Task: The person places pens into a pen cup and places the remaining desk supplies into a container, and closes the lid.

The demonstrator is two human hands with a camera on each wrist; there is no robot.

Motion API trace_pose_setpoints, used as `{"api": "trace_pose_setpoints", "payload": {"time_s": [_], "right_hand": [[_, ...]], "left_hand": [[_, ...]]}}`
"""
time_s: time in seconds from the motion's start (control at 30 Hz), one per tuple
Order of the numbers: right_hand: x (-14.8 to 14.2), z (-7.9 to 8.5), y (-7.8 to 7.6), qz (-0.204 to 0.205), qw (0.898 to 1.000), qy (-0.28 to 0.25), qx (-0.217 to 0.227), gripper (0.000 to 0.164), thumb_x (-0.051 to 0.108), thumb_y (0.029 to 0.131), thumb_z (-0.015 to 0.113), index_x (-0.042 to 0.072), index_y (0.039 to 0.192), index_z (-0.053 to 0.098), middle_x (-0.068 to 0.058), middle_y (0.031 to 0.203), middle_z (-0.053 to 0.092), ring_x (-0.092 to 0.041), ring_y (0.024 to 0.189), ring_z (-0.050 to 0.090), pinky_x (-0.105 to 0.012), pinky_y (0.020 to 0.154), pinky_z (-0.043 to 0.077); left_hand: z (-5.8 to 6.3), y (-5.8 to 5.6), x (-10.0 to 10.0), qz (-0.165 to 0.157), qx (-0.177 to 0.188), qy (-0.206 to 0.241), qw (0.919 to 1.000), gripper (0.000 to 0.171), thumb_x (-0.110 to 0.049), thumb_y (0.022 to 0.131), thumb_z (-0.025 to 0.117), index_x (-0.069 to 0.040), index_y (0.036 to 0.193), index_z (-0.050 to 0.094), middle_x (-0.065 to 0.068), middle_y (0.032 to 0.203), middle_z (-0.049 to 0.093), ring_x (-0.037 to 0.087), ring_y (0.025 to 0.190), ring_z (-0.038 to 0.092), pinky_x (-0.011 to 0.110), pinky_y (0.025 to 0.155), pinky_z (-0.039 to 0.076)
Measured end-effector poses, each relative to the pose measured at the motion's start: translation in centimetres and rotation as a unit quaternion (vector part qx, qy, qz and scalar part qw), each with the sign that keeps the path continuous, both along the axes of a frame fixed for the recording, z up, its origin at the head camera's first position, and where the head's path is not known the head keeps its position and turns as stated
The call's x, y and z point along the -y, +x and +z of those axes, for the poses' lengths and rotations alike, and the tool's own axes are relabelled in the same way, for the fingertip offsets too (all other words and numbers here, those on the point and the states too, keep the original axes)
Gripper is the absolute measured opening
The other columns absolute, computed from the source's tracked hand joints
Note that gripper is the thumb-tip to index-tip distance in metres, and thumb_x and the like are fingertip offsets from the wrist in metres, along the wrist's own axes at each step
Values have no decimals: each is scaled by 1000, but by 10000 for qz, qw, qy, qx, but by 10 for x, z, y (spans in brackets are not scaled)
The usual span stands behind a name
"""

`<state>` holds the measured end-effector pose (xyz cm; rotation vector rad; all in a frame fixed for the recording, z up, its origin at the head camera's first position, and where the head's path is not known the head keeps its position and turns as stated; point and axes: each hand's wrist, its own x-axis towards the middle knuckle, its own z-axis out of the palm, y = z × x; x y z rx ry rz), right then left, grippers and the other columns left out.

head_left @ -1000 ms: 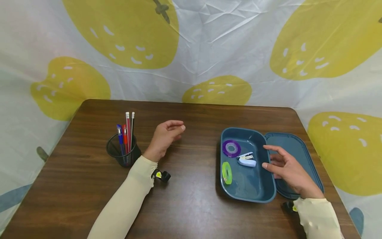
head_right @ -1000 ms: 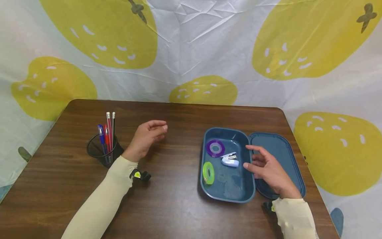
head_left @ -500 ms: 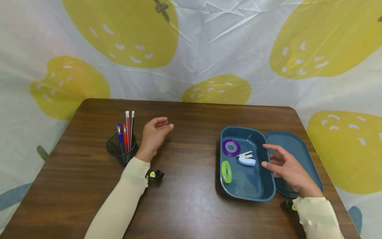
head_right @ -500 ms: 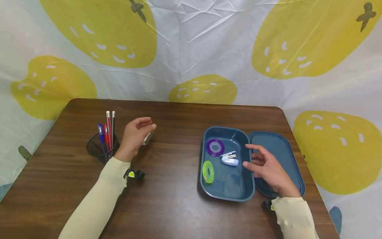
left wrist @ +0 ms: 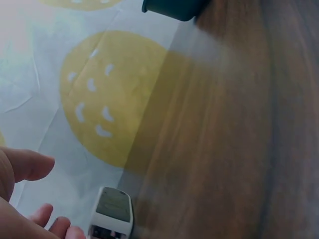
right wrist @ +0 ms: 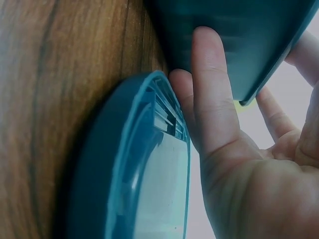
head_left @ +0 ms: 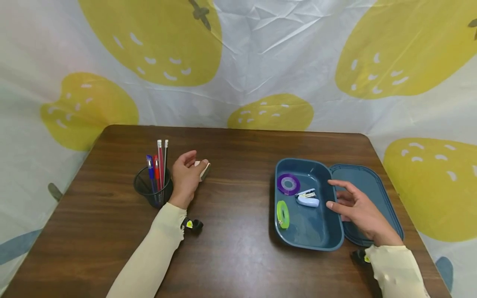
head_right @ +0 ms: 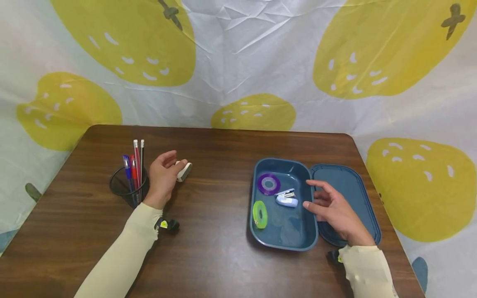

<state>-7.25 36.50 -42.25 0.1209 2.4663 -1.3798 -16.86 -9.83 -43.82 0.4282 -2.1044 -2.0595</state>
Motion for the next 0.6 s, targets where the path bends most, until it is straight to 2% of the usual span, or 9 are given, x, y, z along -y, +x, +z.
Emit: {"api": "trace_pose_setpoints", "payload": {"time_s": [0.1,0.4,0.6], "right_hand": [[0,-1,0,-8,10000,16,6,81,37,100,76,23,166,32,-34,164,31,-56,141,42,-51,90,63],[0,-1,1,12,10000,-11,-40,80,36,100,76,23,166,32,-34,163,33,-54,141,43,-44,87,62],[-1,-2,1,-6,10000,-1,-51,81,37,99,76,23,166,32,-34,163,33,-54,141,44,-45,86,62]], "left_hand": [[-4,1,2,-14,56,8,10000,61,-4,89,81,6,144,57,27,150,55,38,137,54,47,118,46],[-13,2,5,-541,175,-99,9983,79,15,78,80,8,149,45,28,152,48,41,141,48,49,123,42],[-13,1,8,-761,380,-267,9960,78,18,78,80,8,148,48,28,150,54,40,142,52,46,122,44]]}}
